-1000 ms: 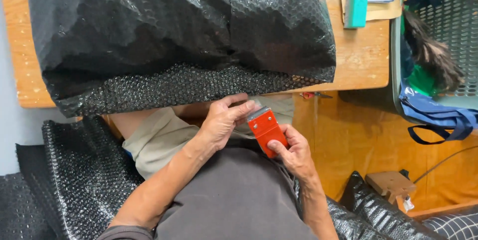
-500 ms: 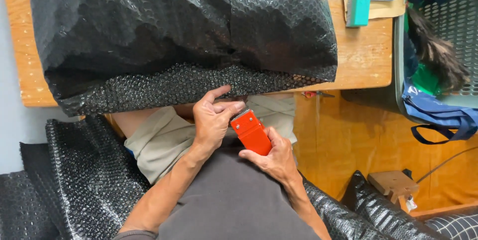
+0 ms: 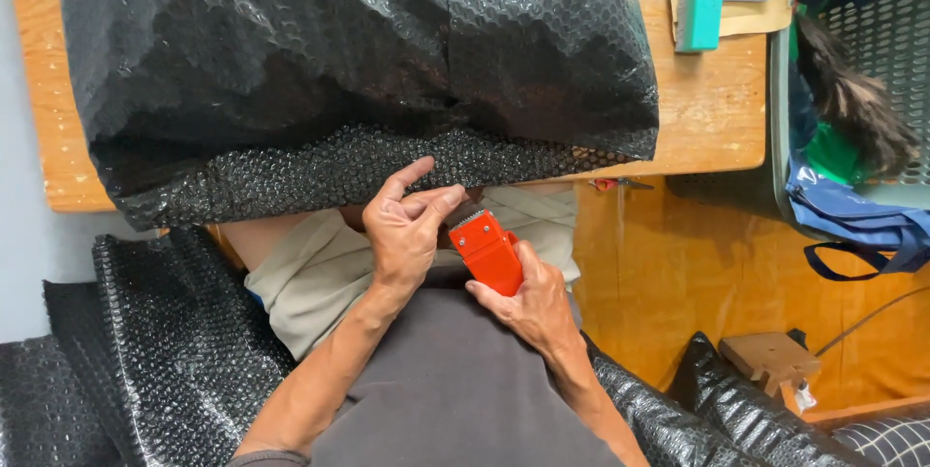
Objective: The person seals a large black bubble-wrapped package using a handheld tape dispenser. They apply tape to multiple seams, press the tape down, and smooth the surface to secure the package.
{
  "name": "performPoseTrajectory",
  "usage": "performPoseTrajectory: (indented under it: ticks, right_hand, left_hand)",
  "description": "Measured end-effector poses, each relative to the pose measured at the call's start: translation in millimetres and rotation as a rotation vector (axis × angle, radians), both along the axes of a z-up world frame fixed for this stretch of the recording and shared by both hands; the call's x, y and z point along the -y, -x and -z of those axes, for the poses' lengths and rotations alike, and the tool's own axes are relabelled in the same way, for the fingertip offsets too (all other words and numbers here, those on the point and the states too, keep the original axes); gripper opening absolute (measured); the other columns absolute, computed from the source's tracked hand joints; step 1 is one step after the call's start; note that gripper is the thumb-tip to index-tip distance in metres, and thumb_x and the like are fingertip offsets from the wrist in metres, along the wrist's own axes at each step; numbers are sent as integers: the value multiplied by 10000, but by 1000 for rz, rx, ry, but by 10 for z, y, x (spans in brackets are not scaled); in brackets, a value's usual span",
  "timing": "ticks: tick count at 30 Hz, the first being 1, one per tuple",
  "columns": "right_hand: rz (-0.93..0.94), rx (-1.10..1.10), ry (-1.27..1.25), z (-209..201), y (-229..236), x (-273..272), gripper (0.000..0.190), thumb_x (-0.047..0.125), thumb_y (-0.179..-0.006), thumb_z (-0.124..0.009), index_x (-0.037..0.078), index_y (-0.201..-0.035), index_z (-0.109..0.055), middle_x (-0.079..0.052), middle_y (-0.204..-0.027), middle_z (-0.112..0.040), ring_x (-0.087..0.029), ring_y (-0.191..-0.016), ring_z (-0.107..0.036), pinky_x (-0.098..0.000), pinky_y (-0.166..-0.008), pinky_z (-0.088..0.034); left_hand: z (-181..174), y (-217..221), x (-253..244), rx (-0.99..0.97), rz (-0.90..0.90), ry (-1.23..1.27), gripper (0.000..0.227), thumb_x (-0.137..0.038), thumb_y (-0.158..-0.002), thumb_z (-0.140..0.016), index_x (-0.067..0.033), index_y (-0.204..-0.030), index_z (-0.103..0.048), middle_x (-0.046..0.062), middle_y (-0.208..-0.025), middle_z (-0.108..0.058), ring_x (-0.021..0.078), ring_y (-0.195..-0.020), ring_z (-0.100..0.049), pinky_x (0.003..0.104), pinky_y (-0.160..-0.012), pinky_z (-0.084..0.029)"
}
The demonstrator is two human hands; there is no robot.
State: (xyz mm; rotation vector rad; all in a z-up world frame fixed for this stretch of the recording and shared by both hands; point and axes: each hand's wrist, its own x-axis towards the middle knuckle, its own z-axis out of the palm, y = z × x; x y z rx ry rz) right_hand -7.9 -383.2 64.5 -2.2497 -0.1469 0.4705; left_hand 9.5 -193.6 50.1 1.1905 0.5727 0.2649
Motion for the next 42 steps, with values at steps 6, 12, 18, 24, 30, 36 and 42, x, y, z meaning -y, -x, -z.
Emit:
performPoseTrajectory:
  ticks: [6,12,18,24,30,36,42]
  right_hand:
    - [6,5,0,9,-31,-98,479,386,-661,-922,100,-920,-638,-195,-681,-705,-396,-667,-727,-442,-576,-555]
    - [32,-62,-72,187,-6,-45,481,379,-640,-946,94,-903,-662,-185,-676,-707,-374,-664,-732,-420,-562,-545]
    - [79,-86,-58,139,-58,-123,454,362,-660,-933,78,-877,-653,-193,-656,-687,-370,-629,-710,-414,-545,-524]
    - [159,-139,-153,399,-36,-15,381,323,-626,-952,156,-845,-689,-103,-629,-697,-232,-595,-686,-342,-536,-532]
    - [417,-137,-323,-16,-268,270,314,196,-769,-886,104,-999,-693,13,-776,-658,-60,-656,-521,-240,-578,-449]
    - [590,426,168,-61,-637,1178,436,317,-732,-1003,116,-953,-685,-122,-706,-659,-260,-630,-650,-351,-597,-508]
    - [204,766,728,392,-1684,1906,467,419,-912,-868,43,-995,-603,-232,-729,-682,-414,-723,-720,-477,-803,-532]
  left_hand:
    - [-145,4,45,20,21,-39,536,-8,-842,-802,79,-1325,-587,236,-904,-779,238,-900,-767,368,-822,-652]
    - [-62,-1,-27,43,12,-79,560,-8,-842,-805,83,-1342,-569,235,-908,-778,243,-900,-771,370,-833,-645]
    - [-102,88,124,220,55,-518,455,4,-824,-823,15,-1254,-676,171,-902,-801,261,-943,-781,390,-954,-589]
    - [47,8,149,776,59,-1160,212,5,-885,-721,-132,-1033,-787,22,-965,-812,172,-964,-786,614,-1132,-401]
    - [-610,150,340,1119,494,-1002,268,-35,-1072,-470,-37,-1101,-737,39,-1083,-795,247,-1125,-759,590,-1142,-341]
    - [-508,-69,103,578,405,-173,964,-411,-794,-832,56,-1506,-380,284,-1310,-673,383,-1339,-566,579,-1195,-317]
    - [-448,-55,161,533,502,212,1146,-678,-840,-697,54,-1582,-220,334,-1326,-635,380,-1433,-441,517,-1202,-309]
